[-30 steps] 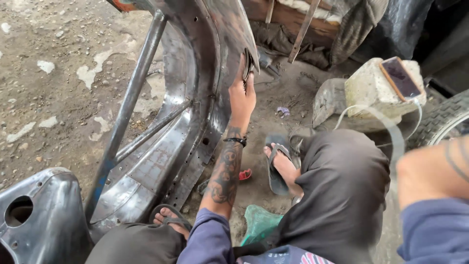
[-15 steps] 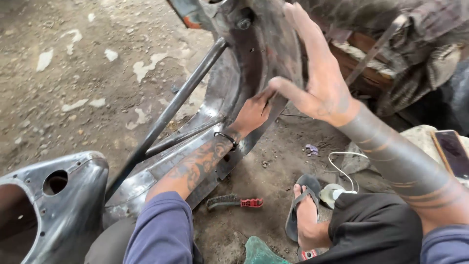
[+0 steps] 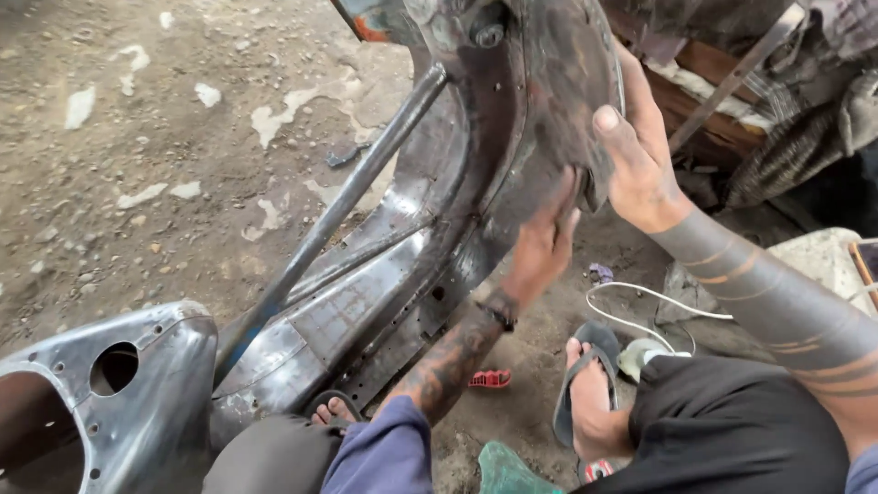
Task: A person is manually sanding a motorcycle frame with sandpaper and a wire brush to remove rust and old paint.
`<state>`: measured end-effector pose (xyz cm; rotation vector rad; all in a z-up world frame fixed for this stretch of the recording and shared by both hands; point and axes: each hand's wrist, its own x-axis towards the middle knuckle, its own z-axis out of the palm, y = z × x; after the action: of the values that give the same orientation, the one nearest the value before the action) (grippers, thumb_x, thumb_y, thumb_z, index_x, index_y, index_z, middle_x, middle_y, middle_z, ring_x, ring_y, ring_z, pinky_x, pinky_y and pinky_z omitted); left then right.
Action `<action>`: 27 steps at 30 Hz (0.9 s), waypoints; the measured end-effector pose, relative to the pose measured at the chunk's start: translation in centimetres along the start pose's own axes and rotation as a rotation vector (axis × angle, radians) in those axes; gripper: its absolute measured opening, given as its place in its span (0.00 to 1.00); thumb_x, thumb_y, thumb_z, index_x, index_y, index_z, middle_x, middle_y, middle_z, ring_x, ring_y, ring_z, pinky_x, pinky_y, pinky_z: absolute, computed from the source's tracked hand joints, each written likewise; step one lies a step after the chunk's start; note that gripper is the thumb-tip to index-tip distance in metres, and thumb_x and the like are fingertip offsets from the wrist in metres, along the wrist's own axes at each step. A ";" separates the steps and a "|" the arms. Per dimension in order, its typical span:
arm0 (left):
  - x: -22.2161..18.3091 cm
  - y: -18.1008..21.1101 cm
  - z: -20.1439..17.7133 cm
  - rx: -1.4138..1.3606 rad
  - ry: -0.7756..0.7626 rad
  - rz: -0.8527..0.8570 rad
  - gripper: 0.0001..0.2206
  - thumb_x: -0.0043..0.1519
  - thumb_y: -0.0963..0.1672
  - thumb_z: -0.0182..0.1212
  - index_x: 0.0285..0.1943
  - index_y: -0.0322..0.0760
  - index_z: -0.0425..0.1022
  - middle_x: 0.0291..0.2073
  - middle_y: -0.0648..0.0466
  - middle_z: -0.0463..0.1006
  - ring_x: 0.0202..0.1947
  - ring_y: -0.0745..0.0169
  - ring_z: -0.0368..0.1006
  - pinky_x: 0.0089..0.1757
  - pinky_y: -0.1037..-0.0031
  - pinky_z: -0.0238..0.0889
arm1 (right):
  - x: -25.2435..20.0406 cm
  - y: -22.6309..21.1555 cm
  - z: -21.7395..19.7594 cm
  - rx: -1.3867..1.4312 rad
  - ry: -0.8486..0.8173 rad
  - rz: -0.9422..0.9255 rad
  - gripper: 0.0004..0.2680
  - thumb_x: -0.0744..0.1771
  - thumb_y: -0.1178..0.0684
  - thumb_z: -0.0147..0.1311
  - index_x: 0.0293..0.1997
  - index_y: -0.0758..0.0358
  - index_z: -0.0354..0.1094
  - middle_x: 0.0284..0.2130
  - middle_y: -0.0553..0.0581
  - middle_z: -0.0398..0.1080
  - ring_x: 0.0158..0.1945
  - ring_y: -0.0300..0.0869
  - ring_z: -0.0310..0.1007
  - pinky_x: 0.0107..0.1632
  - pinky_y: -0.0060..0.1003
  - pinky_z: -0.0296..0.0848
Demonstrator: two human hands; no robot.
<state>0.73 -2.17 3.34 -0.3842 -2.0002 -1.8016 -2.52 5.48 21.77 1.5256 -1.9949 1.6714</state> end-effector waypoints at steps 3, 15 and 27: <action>1.7 -5.7 0.9 0.142 0.147 -0.126 0.25 0.73 0.50 0.45 0.80 0.45 0.54 0.17 0.58 0.65 0.17 0.70 0.56 0.26 0.75 0.51 | -0.3 -0.8 0.4 -0.044 0.017 0.109 0.23 0.76 0.41 0.37 0.78 0.65 0.42 0.75 0.66 0.50 0.81 0.56 0.47 0.84 0.52 0.48; 1.2 -7.0 2.1 0.095 0.188 0.016 0.24 0.74 0.44 0.50 0.81 0.45 0.56 0.69 0.42 0.67 0.63 0.40 0.69 0.54 0.56 0.73 | -25.4 10.7 -10.6 -0.741 -0.738 0.832 0.24 0.68 0.37 0.54 0.65 0.65 0.68 0.56 0.75 0.72 0.63 0.65 0.71 0.68 0.60 0.65; 1.4 -5.6 0.3 0.199 0.094 -0.013 0.26 0.74 0.44 0.52 0.81 0.51 0.50 0.33 0.66 0.79 0.19 0.74 0.42 0.24 0.80 0.47 | -55.5 -11.7 -16.2 -1.015 -0.978 1.706 0.25 0.48 0.31 0.80 0.44 0.03 0.73 0.31 0.14 0.76 0.37 0.12 0.78 0.50 0.11 0.77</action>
<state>-3.16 -2.62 -0.89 -0.2210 -2.0956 -1.5786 25.16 52.88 0.26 -0.1563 -3.8988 -0.7824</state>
